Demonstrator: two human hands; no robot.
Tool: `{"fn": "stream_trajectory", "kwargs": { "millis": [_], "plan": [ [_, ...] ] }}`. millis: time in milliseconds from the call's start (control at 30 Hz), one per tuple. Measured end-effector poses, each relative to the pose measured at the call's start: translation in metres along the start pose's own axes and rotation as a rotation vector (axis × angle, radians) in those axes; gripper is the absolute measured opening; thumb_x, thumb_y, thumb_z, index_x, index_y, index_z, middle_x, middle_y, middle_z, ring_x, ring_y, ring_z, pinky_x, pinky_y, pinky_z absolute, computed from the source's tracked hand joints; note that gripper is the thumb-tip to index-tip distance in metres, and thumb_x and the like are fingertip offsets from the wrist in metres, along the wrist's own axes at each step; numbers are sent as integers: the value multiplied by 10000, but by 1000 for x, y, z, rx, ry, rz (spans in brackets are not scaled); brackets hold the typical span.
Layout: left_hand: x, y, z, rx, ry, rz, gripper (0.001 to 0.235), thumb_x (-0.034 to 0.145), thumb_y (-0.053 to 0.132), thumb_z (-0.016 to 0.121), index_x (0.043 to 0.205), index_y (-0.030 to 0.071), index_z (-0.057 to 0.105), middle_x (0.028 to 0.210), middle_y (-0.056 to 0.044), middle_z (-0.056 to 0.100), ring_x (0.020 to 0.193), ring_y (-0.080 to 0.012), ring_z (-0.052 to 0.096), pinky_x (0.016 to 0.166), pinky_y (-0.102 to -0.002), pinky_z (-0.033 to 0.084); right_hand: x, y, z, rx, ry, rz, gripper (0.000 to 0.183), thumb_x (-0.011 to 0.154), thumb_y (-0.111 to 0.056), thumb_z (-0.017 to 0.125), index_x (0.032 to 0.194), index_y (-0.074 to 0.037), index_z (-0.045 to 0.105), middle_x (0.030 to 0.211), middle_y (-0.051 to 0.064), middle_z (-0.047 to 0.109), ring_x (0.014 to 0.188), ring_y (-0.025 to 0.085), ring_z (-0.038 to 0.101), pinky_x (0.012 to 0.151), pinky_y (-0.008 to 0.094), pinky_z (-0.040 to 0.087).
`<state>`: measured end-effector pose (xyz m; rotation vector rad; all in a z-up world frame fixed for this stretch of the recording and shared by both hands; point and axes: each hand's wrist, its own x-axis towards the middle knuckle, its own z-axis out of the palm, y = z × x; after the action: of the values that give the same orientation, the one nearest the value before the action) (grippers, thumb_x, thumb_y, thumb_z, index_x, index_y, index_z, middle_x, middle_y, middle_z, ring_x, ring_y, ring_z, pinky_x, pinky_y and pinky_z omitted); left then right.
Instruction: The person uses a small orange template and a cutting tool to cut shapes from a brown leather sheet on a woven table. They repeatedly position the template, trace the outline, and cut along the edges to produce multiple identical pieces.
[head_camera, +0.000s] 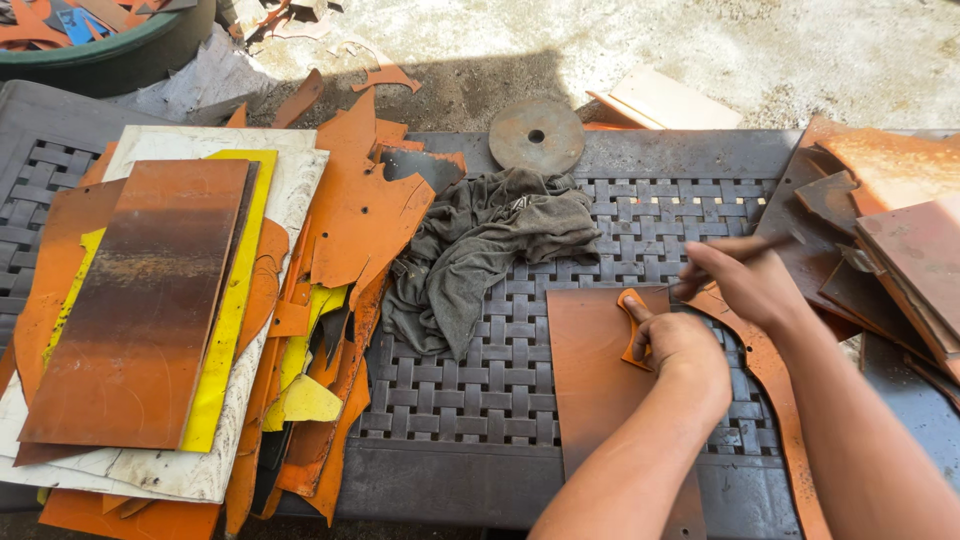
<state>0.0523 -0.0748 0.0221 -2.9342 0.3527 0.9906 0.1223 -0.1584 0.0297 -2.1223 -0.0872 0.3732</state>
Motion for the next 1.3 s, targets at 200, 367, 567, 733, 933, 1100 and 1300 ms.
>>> {"fn": "stream_trajectory", "kwargs": {
  "millis": [200, 367, 567, 733, 933, 1100, 1300],
  "plan": [
    [-88, -57, 78, -171, 130, 106, 292, 980, 194, 616, 1137, 40, 807, 1658, -382, 268, 875, -325, 785, 635, -411, 578, -185, 60, 57, 127, 415, -232, 230, 965, -155, 680, 1077, 44, 700, 1161, 164, 756, 1088, 195, 700, 970, 341, 542],
    [-185, -95, 152, -534, 530, 5, 640, 868, 358, 748, 1352, -30, 592, 1555, -211, 430, 738, -336, 731, 680, -430, 567, -241, 69, 98, -261, 405, -451, 316, 751, -267, 786, 954, -57, 666, 1343, 195, 643, 1347, 332, 561, 1144, 468, 383],
    [-196, -83, 179, -681, 1006, -30, 647, 870, 352, 752, 1326, -82, 604, 1539, -303, 435, 993, -407, 711, 840, -462, 559, -245, 52, 115, -485, 486, -329, 270, 814, -309, 772, 932, -85, 676, 1398, 135, 630, 1380, 281, 543, 1176, 473, 348],
    [-197, -83, 174, -735, 875, -113, 596, 868, 347, 765, 1272, -69, 625, 1574, -327, 358, 1043, -458, 667, 875, -492, 542, -245, 47, 109, -565, 463, -352, 324, 857, -403, 724, 949, -93, 699, 1423, 126, 619, 1385, 296, 525, 1193, 586, 261],
    [-201, -82, 169, -848, 1013, -98, 470, 809, 244, 828, 1115, -20, 589, 1477, -307, 463, 1062, -446, 674, 837, -491, 530, -231, 47, 105, -639, 480, -426, 353, 905, -440, 680, 991, -98, 702, 1420, 97, 635, 1386, 327, 526, 1186, 649, 235],
    [-198, -85, 177, -988, 912, -134, 401, 848, 205, 774, 1110, 28, 526, 1093, -186, 660, 870, -384, 684, 745, -501, 522, -227, 48, 107, -748, 530, -435, 363, 925, -470, 647, 1000, -118, 700, 1388, 63, 661, 1336, 327, 561, 1172, 671, 233],
    [-208, -95, 184, -1025, 952, -6, 153, 881, 88, 716, 945, 56, 581, 921, -101, 654, 764, -308, 677, 666, -431, 518, -211, 42, 107, -890, 531, -402, 375, 983, -480, 563, 1078, -135, 676, 1383, 54, 673, 1292, 302, 586, 1155, 662, 255]
  ]
}}
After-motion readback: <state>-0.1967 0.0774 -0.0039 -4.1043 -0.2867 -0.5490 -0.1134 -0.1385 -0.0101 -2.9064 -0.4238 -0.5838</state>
